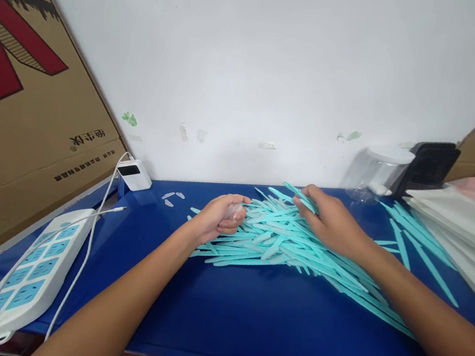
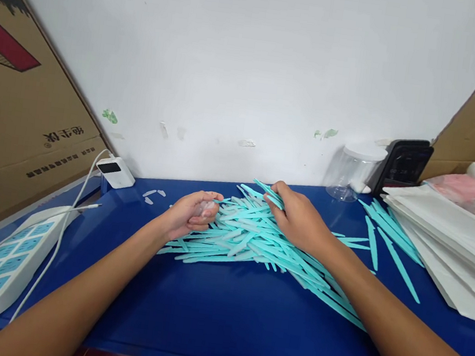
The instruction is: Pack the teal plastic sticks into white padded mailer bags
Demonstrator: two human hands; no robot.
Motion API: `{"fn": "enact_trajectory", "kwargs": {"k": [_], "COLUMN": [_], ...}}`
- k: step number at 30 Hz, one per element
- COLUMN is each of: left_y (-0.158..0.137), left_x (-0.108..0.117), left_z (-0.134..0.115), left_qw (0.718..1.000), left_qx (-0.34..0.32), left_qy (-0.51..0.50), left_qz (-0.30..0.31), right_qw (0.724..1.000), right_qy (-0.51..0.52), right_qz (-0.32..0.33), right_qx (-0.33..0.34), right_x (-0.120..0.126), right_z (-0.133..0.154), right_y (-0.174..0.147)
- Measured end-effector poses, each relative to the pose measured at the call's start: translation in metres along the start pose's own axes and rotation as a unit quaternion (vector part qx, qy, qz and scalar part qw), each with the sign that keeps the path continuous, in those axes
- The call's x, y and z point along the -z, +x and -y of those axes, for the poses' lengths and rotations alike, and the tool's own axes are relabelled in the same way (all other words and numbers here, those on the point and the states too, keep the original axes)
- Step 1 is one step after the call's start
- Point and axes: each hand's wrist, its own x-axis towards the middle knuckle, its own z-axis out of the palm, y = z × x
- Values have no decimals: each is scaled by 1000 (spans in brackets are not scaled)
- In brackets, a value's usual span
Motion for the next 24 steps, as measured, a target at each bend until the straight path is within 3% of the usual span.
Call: {"fn": "enact_trajectory", "kwargs": {"k": [7,19,24], "left_y": [-4,8,9], "left_x": [-15,-13,-16], "left_z": [6,15,18], "left_qw": [995,989,981], "left_qx": [-29,-96,-125], "left_qy": [96,5,13], "left_qz": [15,-115,-145], "right_qw": [997,997,995], "right_qy": [54,62,67], "right_qz": [-4,15,45], "right_qx": [55,54,51], "right_x": [-5,-4,-6], "right_z": [3,11,18], "right_y": [-2,-6,-8]}}
